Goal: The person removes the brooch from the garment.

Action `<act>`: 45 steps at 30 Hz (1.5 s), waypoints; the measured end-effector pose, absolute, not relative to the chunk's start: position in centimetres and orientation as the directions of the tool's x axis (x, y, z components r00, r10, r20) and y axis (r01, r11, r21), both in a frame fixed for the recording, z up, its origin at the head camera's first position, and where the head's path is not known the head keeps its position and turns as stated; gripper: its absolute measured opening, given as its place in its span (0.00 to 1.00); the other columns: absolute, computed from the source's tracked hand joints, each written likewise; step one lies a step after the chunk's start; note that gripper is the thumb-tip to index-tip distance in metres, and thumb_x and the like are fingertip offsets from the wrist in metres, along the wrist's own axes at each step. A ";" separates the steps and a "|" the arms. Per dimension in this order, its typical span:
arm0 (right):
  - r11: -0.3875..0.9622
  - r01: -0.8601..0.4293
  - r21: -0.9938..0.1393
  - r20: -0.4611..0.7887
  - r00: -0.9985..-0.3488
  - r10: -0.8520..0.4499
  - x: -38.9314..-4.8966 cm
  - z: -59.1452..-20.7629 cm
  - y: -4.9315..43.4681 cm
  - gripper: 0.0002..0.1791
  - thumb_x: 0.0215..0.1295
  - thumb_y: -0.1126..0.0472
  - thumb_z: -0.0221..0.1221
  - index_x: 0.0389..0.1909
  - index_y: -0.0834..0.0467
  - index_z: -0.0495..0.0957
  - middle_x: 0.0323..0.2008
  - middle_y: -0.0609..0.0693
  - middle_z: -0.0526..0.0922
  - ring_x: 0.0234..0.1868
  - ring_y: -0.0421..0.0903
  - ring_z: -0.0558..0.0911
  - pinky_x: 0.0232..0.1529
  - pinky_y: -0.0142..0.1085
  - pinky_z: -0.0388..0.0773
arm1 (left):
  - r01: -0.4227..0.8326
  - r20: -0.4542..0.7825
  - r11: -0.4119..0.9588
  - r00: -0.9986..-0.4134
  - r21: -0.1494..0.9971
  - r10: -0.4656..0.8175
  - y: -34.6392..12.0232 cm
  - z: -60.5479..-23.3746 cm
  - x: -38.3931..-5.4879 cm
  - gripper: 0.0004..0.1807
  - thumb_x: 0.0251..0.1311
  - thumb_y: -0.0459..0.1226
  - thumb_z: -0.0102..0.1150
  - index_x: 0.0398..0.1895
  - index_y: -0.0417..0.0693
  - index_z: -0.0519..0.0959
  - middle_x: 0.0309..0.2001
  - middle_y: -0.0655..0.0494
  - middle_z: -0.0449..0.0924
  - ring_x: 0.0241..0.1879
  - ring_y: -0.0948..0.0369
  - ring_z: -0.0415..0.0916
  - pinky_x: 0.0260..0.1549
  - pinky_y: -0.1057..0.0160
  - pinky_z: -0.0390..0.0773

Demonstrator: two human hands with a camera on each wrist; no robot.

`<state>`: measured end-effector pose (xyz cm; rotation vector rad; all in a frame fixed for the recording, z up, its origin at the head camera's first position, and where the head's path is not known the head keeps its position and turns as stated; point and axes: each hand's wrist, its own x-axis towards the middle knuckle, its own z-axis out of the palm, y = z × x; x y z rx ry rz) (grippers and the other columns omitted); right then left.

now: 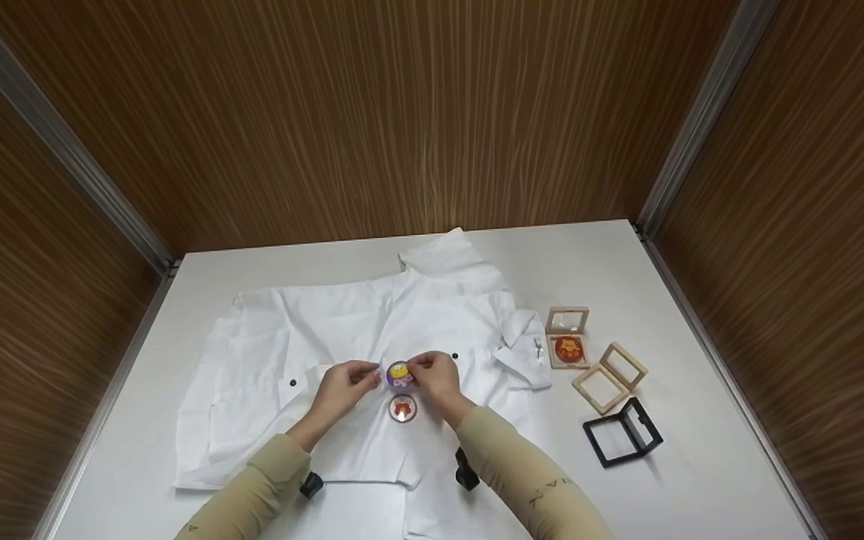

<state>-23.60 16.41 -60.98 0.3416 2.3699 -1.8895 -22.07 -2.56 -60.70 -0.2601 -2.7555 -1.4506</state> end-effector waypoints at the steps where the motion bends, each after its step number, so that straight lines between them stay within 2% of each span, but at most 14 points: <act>1: 0.205 0.235 -0.950 -0.214 -0.969 0.121 -23.6 -61.0 16.5 0.07 0.70 0.71 0.64 0.40 0.74 0.85 0.32 0.59 0.90 0.30 0.39 0.85 0.33 0.28 0.85 | 0.161 0.097 0.556 -0.985 0.816 0.144 -2.5 -60.7 -22.1 0.13 0.68 0.37 0.68 0.49 0.36 0.88 0.38 0.45 0.91 0.38 0.53 0.88 0.43 0.57 0.88; 4: 0.189 0.240 -0.952 -0.219 -0.968 0.126 -23.5 -61.0 16.9 0.07 0.70 0.72 0.64 0.40 0.75 0.84 0.31 0.58 0.90 0.29 0.39 0.84 0.31 0.28 0.84 | 0.169 0.098 0.554 -0.983 0.815 0.155 -2.2 -60.7 -22.1 0.13 0.68 0.36 0.68 0.48 0.36 0.89 0.37 0.46 0.91 0.37 0.55 0.87 0.42 0.61 0.87; 13: 0.214 0.253 -0.944 -0.230 -0.965 0.126 -23.3 -60.8 18.1 0.08 0.71 0.71 0.63 0.42 0.74 0.84 0.33 0.58 0.90 0.29 0.37 0.84 0.31 0.26 0.82 | 0.171 0.089 0.533 -0.980 0.829 0.176 -1.5 -60.6 -22.2 0.13 0.69 0.36 0.67 0.49 0.34 0.88 0.37 0.46 0.91 0.37 0.56 0.86 0.40 0.64 0.86; 20: 0.230 0.217 -0.949 -0.190 -0.973 0.131 -23.1 -60.9 18.9 0.08 0.69 0.72 0.63 0.40 0.76 0.84 0.30 0.58 0.91 0.26 0.35 0.81 0.28 0.23 0.78 | 0.172 0.085 0.542 -0.980 0.823 0.182 -1.0 -60.6 -22.2 0.13 0.69 0.36 0.67 0.49 0.36 0.89 0.37 0.47 0.91 0.38 0.56 0.87 0.42 0.64 0.86; 35: 0.221 0.252 -0.942 -0.217 -0.961 0.172 -22.7 -61.4 20.4 0.08 0.68 0.72 0.64 0.40 0.76 0.84 0.30 0.56 0.90 0.26 0.35 0.81 0.29 0.25 0.80 | 0.172 0.073 0.539 -0.977 0.824 0.200 -0.3 -60.7 -22.2 0.13 0.69 0.37 0.67 0.49 0.36 0.89 0.37 0.47 0.91 0.38 0.56 0.87 0.42 0.63 0.86; 40: 0.227 0.239 -0.944 -0.202 -0.963 0.177 -22.7 -61.5 20.9 0.08 0.67 0.72 0.64 0.40 0.77 0.84 0.30 0.58 0.91 0.26 0.35 0.81 0.28 0.24 0.80 | 0.161 0.060 0.534 -0.978 0.830 0.201 -0.1 -60.7 -22.1 0.13 0.69 0.37 0.67 0.50 0.37 0.89 0.38 0.47 0.91 0.38 0.56 0.87 0.43 0.61 0.87; 45: 0.203 0.237 -0.950 -0.202 -0.963 0.181 -22.5 -61.4 21.5 0.08 0.67 0.72 0.65 0.40 0.77 0.84 0.28 0.54 0.90 0.24 0.34 0.80 0.27 0.24 0.79 | 0.162 0.060 0.538 -0.977 0.827 0.203 0.2 -60.7 -22.0 0.12 0.69 0.36 0.67 0.49 0.37 0.89 0.37 0.48 0.91 0.38 0.59 0.86 0.42 0.64 0.86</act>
